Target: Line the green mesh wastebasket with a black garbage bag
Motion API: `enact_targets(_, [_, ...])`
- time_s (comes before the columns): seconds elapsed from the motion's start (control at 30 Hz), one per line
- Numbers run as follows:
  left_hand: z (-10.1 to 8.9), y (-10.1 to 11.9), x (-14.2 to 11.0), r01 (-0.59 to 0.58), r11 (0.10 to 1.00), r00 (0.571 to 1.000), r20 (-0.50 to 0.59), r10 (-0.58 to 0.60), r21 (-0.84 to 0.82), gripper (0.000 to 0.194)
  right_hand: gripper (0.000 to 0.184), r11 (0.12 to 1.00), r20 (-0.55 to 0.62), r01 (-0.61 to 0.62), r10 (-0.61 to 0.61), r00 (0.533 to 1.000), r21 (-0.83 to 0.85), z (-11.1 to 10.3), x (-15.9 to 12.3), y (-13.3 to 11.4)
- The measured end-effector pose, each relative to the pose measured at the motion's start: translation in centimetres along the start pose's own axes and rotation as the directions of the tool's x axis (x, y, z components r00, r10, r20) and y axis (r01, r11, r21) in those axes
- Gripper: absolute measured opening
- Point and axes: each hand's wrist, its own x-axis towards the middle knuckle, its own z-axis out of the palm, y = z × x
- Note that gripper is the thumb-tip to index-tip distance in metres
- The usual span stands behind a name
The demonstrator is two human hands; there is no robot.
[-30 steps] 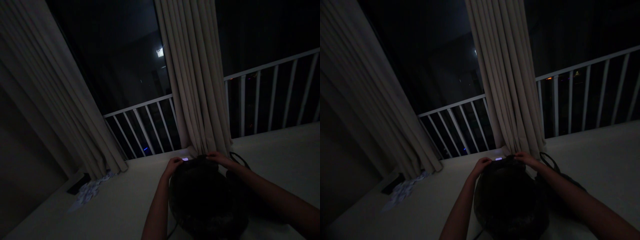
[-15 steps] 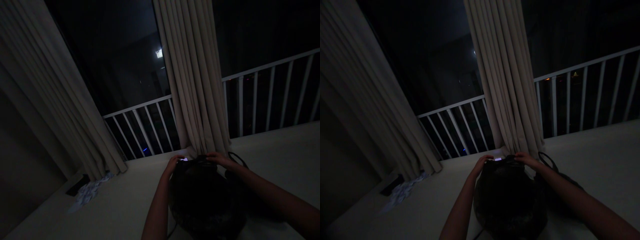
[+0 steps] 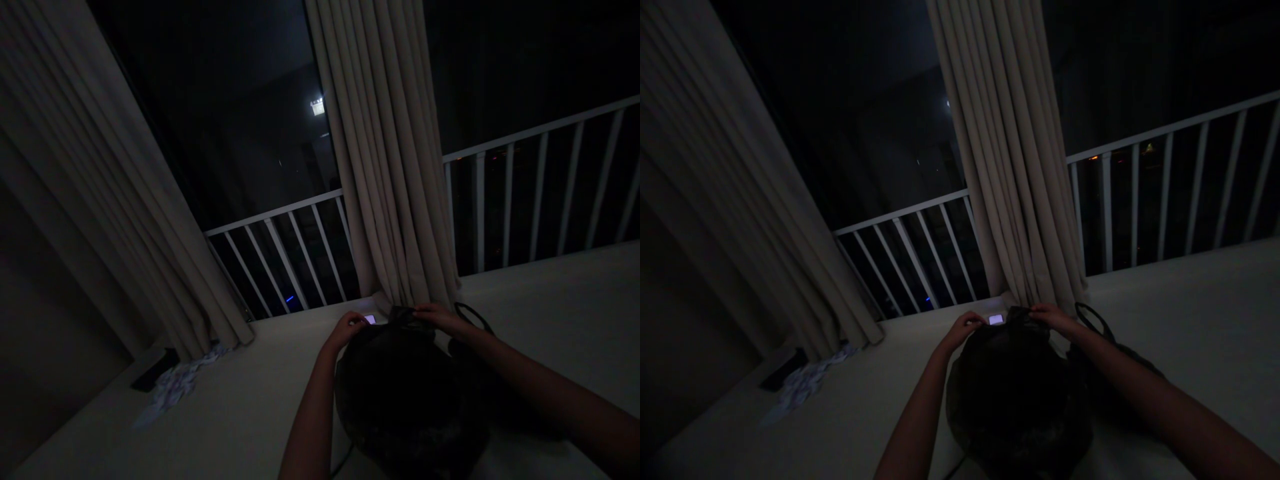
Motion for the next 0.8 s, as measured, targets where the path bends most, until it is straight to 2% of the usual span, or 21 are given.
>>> enact_targets(0.17, [-0.2,0.1,-0.4,0.021,0.998,1.000,0.011,-0.021,0.056,0.024,0.038,0.997,-0.020,-0.046,0.047,0.999,0.063,0.1,0.0,0.0])
enact_targets(0.4, [-0.2,0.1,-0.5,0.012,1.000,0.996,0.083,-0.012,0.008,0.029,0.035,0.993,-0.036,-0.051,0.056,0.998,0.106,-0.1,0.9,1.5])
enact_targets(0.63, [-0.3,-0.3,-0.1,-0.028,0.992,0.997,-0.064,0.036,0.121,0.025,0.033,0.994,-0.009,-0.056,0.057,0.998,0.093,-0.2,0.0,0.8])
enact_targets(0.8, [-0.2,-0.2,-0.1,-0.033,0.986,0.990,-0.129,0.055,0.164,0.026,0.035,0.997,0.009,-0.033,0.032,0.999,0.070,-0.2,0.2,1.3])
